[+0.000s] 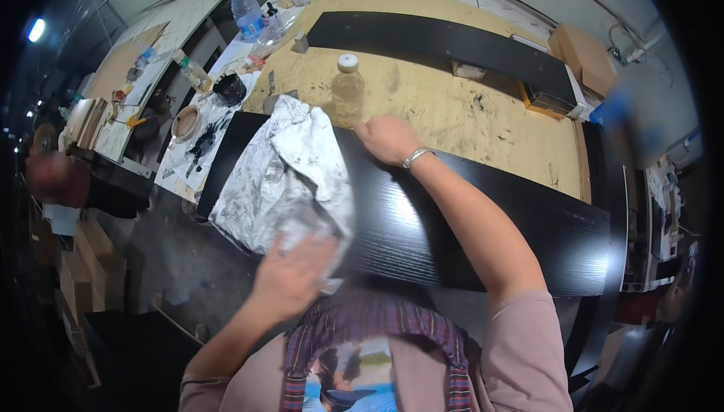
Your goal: The person wipes a black wooden panel with a white cloth, repeatedly applying liquid from a bottle and using a small metal tool to scrape the surface. The person continues wiping and scraping the panel throughout the clip.
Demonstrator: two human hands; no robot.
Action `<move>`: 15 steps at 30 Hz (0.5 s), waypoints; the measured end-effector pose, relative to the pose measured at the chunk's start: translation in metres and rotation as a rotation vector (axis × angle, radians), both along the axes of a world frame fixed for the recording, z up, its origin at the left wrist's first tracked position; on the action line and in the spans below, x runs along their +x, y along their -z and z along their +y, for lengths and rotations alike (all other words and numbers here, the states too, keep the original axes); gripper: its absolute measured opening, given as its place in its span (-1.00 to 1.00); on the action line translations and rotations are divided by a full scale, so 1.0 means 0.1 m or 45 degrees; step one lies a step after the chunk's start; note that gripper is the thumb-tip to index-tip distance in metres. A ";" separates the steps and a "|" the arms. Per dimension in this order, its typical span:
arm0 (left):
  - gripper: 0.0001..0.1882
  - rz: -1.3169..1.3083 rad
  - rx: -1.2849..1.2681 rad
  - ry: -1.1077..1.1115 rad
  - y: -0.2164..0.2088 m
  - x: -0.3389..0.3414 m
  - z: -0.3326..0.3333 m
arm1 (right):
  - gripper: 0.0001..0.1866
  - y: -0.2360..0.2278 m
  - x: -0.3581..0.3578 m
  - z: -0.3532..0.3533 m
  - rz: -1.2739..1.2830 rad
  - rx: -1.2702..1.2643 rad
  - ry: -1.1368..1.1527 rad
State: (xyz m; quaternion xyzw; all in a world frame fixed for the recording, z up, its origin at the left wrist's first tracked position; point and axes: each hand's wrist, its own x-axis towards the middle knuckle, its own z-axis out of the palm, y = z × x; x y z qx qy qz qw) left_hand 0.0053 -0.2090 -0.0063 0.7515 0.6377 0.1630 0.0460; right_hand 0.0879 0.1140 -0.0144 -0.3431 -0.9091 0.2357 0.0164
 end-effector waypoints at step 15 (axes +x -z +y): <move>-0.32 -0.064 -0.117 0.677 -0.15 0.89 0.90 | -0.67 0.25 1.76 0.28 0.255 0.640 0.307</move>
